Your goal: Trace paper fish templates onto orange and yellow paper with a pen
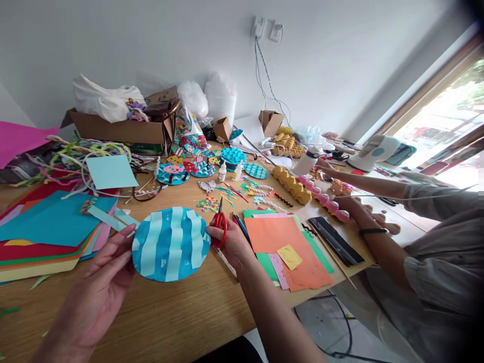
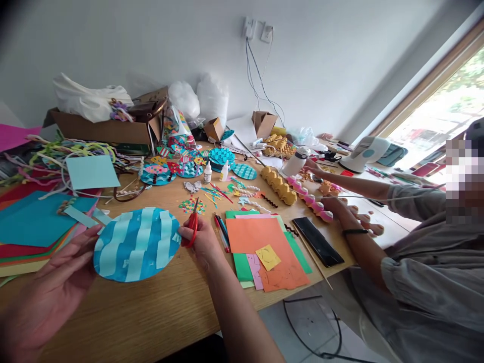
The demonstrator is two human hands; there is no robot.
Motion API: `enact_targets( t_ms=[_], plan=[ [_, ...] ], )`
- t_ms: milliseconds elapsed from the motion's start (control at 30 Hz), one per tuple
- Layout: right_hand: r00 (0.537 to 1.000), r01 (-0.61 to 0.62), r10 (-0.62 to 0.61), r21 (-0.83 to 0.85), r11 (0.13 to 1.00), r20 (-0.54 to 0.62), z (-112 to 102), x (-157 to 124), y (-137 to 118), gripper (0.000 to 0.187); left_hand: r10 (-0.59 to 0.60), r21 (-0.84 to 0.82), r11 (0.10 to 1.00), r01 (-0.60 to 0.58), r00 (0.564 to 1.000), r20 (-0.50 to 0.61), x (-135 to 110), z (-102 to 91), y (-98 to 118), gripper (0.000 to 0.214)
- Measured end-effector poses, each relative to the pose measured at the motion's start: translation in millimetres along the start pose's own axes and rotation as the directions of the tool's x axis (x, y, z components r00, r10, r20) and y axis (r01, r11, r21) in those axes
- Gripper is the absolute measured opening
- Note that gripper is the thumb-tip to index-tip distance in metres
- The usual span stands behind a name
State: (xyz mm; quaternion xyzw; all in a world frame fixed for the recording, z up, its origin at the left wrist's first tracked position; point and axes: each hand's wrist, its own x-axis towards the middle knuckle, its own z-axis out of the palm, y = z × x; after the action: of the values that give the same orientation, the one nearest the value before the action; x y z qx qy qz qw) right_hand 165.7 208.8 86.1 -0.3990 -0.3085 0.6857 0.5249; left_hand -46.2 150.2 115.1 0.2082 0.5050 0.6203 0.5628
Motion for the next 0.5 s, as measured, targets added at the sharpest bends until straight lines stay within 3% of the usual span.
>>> enact_targets(
  t_ms=[167,300,400,500],
  plan=[
    [1.000,0.022,-0.020,0.101,0.995,-0.015,5,-6,0,0.034,-0.051,-0.093,0.995,0.046,0.998,-0.045,-1,1.5,-4,0.042],
    [0.996,0.086,-0.080,0.119,0.989,-0.049,13,-11,0,0.034,-0.264,-0.163,0.955,0.247,0.961,-0.085,-12,-3.0,-28,0.044],
    [0.992,0.120,-0.112,0.143,0.982,-0.065,21,-14,6,0.032,-0.407,-0.178,0.889,0.422,0.906,0.117,-21,-1.3,-45,0.037],
    [0.984,0.159,-0.144,0.158,0.975,-0.105,29,-17,13,0.031,-0.407,-0.196,0.863,0.466,0.870,0.278,-27,9.4,-48,0.032]
  ],
)
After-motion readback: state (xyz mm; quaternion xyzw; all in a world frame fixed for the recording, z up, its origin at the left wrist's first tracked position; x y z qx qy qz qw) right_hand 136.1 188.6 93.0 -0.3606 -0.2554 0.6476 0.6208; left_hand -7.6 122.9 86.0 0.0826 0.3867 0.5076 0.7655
